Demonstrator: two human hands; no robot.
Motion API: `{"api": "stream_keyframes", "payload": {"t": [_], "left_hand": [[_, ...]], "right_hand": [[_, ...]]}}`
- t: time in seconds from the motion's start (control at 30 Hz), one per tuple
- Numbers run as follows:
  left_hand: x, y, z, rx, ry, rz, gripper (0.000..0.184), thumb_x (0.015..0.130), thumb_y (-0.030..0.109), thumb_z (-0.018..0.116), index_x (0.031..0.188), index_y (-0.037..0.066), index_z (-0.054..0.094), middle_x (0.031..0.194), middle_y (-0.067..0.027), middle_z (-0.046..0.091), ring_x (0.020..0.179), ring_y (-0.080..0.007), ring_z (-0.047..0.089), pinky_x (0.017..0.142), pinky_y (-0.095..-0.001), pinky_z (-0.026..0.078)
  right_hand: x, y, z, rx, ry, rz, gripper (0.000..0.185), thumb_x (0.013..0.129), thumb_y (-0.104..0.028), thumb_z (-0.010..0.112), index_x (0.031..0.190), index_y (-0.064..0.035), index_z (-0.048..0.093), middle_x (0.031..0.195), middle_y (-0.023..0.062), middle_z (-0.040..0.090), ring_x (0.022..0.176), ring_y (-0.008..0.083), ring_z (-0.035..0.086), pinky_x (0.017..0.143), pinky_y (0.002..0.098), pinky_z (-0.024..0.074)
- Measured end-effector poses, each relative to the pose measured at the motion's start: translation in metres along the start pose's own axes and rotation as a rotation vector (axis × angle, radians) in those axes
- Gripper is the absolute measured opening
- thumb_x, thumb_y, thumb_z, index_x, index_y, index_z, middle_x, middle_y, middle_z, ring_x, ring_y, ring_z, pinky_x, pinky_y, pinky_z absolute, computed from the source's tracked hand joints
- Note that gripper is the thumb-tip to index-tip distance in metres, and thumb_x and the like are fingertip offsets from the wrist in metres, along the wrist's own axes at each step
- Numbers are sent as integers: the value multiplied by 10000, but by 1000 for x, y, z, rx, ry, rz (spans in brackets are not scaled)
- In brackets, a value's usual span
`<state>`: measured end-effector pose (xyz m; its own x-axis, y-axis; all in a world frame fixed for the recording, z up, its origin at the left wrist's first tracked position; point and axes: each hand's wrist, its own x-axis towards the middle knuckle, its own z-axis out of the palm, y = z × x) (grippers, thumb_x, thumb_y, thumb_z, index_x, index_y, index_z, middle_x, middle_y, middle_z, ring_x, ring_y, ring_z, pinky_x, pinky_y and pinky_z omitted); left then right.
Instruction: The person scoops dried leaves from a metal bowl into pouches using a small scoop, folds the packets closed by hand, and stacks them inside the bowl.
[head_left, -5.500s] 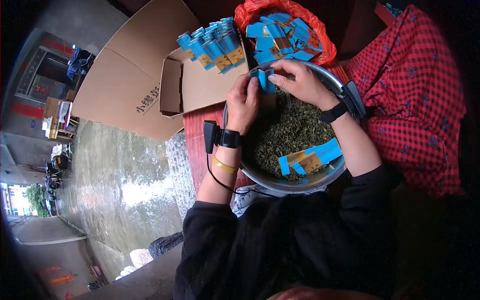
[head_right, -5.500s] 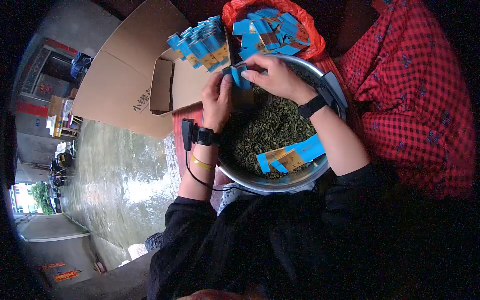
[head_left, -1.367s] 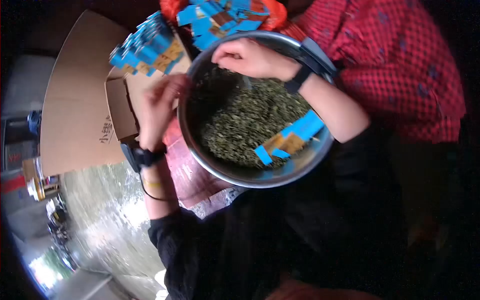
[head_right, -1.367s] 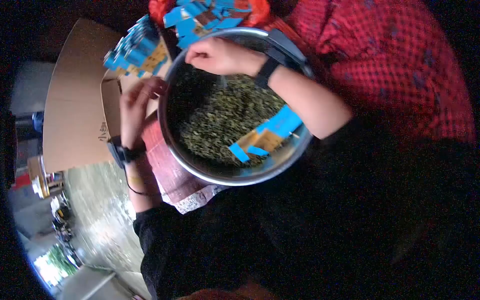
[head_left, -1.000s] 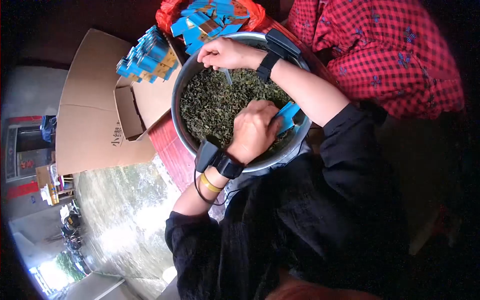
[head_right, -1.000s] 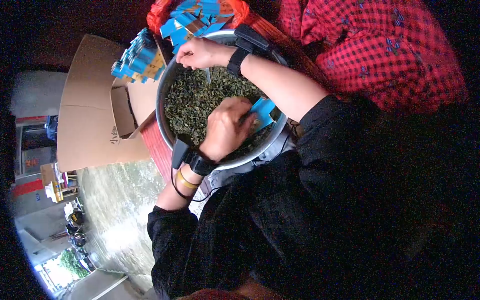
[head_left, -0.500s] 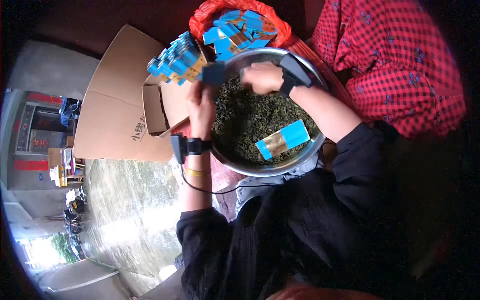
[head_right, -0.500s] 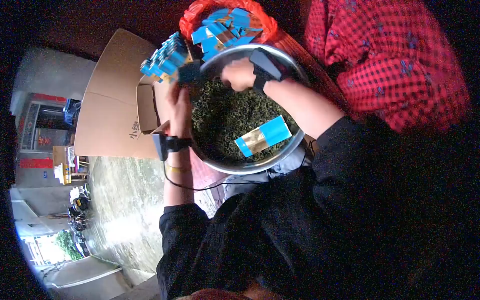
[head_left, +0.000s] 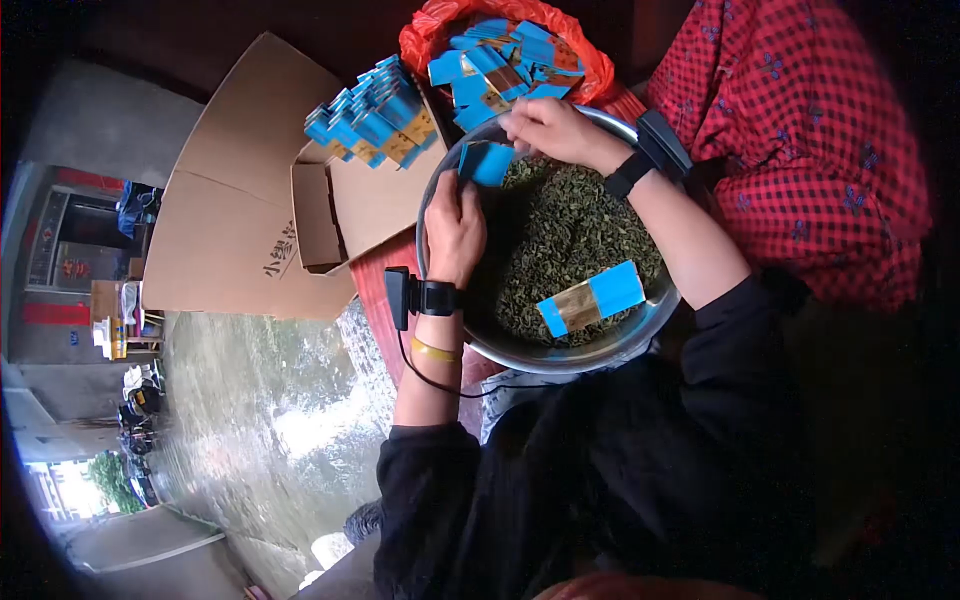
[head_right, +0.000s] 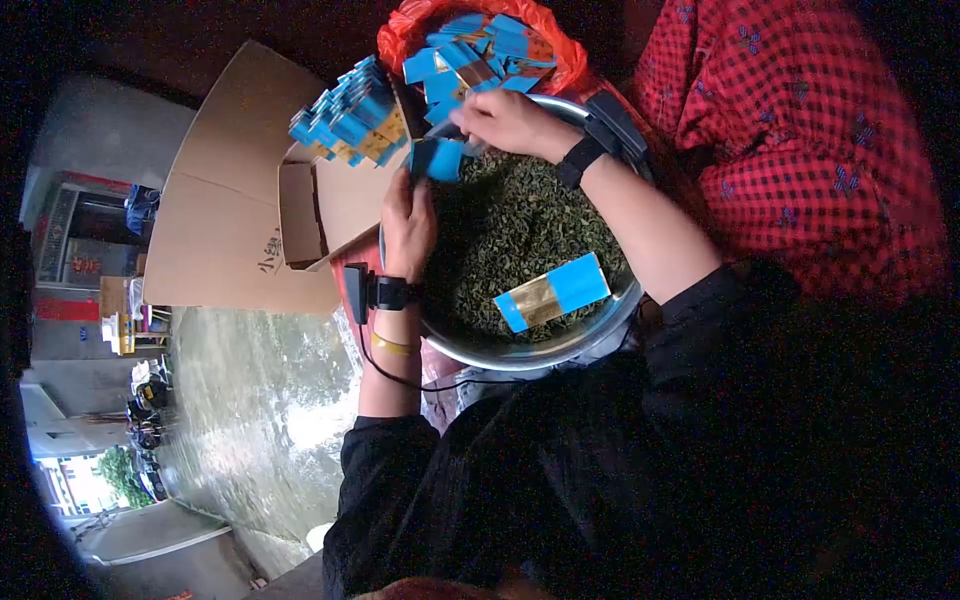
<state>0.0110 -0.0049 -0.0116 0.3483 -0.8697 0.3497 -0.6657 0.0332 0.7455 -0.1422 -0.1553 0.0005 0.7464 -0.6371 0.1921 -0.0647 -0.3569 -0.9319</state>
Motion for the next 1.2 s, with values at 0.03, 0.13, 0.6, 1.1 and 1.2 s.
{"api": "stream_keyframes", "payload": {"t": [0.03, 0.13, 0.6, 1.1, 1.2], "left_hand": [[0, 1, -1, -5, -15, -13, 239, 906, 102, 472, 1083, -46, 534, 823, -99, 586, 755, -156, 507, 705, -302, 438], [0, 13, -7, -48, -57, -111, 264, 888, 101, 435, 1085, -46, 532, 806, -100, 573, 749, -165, 512, 701, -301, 437], [-3, 6, -5, -191, 189, 6, 229, 841, 34, 432, 1026, -15, 557, 696, -91, 538, 633, -135, 508, 603, -288, 448], [0, -4, -4, -139, 83, -84, 186, 839, 48, 422, 955, -38, 538, 773, -29, 531, 718, -104, 478, 642, -255, 425], [1, -5, -3, -135, 51, -72, 196, 840, 52, 425, 972, -42, 535, 774, -33, 531, 711, -108, 477, 634, -259, 424]], "right_hand": [[0, -1, -2, -21, 61, 6, 277, 915, -251, 500, 824, -10, 603, 784, 69, 660, 706, 155, 660, 629, 309, 504], [1, 3, -2, -15, 145, -51, 296, 919, -259, 477, 821, -3, 588, 765, 91, 655, 684, 194, 657, 633, 329, 503], [-14, 2, 21, -461, -20, -173, 181, 810, -180, 547, 825, -33, 652, 847, 198, 646, 870, 385, 617, 779, 458, 498], [-1, -10, -17, 145, 111, -57, 243, 952, -271, 527, 856, -51, 562, 694, -6, 585, 534, 41, 522, 458, 194, 409], [-1, -16, -17, 147, 233, -145, 264, 963, -286, 515, 851, -50, 551, 691, -16, 574, 542, 25, 513, 468, 183, 406]]}}
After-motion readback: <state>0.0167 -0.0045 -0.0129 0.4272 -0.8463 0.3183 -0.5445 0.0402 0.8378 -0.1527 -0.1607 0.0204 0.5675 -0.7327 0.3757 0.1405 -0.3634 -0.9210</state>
